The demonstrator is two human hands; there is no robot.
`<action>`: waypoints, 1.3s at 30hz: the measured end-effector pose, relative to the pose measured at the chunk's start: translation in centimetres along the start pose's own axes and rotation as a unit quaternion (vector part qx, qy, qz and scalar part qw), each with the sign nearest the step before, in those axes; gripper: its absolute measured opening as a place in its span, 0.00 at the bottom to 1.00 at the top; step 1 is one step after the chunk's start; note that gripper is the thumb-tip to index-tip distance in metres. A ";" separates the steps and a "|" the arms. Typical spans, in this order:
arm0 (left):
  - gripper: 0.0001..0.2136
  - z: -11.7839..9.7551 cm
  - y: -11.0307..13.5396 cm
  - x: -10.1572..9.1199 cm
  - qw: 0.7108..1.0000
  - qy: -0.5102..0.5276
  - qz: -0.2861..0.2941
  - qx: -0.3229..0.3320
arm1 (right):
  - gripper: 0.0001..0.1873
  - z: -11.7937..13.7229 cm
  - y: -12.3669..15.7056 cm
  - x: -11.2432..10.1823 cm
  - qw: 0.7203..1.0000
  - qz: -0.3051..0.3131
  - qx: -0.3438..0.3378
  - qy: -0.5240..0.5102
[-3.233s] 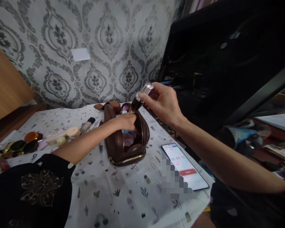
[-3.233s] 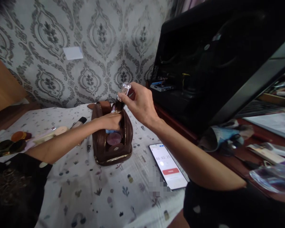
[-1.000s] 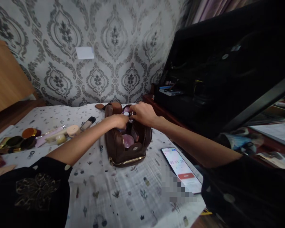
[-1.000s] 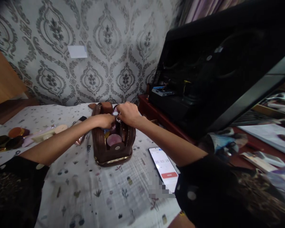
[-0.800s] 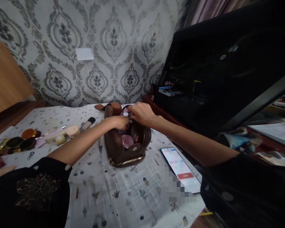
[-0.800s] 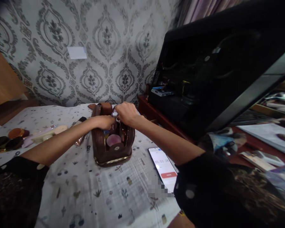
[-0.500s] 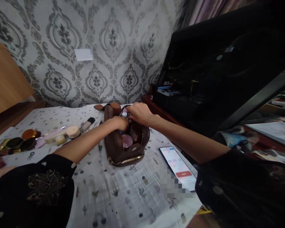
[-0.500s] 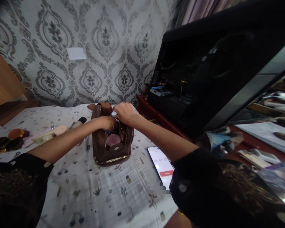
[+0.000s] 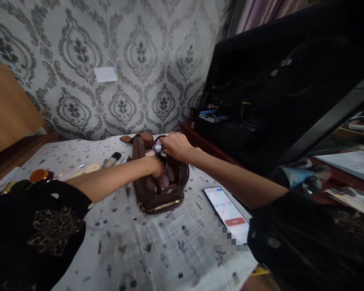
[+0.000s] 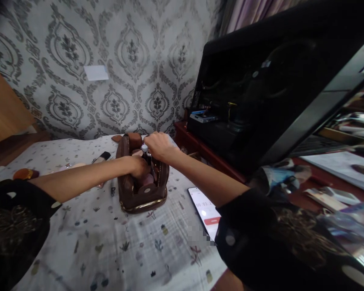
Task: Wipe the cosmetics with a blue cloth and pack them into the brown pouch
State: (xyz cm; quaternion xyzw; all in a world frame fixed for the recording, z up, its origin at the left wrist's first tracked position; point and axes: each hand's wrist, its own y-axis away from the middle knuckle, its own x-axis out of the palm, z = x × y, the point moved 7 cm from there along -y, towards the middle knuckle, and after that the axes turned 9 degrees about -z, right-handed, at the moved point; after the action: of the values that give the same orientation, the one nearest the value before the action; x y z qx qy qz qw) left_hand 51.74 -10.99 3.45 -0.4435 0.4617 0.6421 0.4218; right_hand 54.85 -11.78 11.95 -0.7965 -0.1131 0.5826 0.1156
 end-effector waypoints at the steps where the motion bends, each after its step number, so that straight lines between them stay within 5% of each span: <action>1: 0.10 0.0 0.0 0.2 1.000 -0.004 0.013 0.001 | 0.16 0.0 0.0 0.0 1.000 0.002 0.000 -0.001; 4: 0.10 0.0 0.3 0.5 0.999 -0.018 0.047 -0.004 | 0.15 0.1 0.0 0.0 1.000 -0.001 -0.001 -0.003; 14: 0.08 0.5 0.8 -0.3 0.999 -0.001 0.019 -0.028 | 0.15 0.1 0.3 -0.3 1.000 0.000 0.004 -0.016; 21: 0.10 2.0 2.2 -4.0 0.999 0.044 -0.005 -0.029 | 0.17 -0.3 1.0 -1.1 0.998 -0.014 0.006 -0.065; 25: 0.09 2.7 3.2 -6.0 0.990 0.099 -0.101 -0.020 | 0.14 -0.6 1.6 -1.6 0.995 -0.018 0.027 -0.093; 29: 0.09 3.0 4.9 -7.7 0.942 0.195 -0.272 -0.026 | 0.14 -1.0 2.5 -2.8 0.988 -0.071 0.048 -0.129; 33: 0.10 3.7 9.7 -9.1 0.831 0.272 -0.477 -0.091 | 0.13 -1.5 4.8 -4.5 0.967 -0.156 0.079 -0.185; 36: 0.11 4.3 13.5 -7.5 0.775 0.320 -0.525 -0.145 | 0.13 -0.3 7.6 -5.4 0.941 -0.205 0.069 -0.259; 39: 0.13 4.8 16.0 -3.6 0.780 0.337 -0.493 -0.188 | 0.16 3.3 10.5 -4.9 0.928 -0.185 0.000 -0.324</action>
State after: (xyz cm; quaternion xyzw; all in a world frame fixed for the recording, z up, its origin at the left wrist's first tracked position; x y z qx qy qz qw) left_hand 36.57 -10.31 11.29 -0.8692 0.1628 0.2303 0.4060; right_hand 50.75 -23.15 12.12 -0.5294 -0.2891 0.7774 0.1784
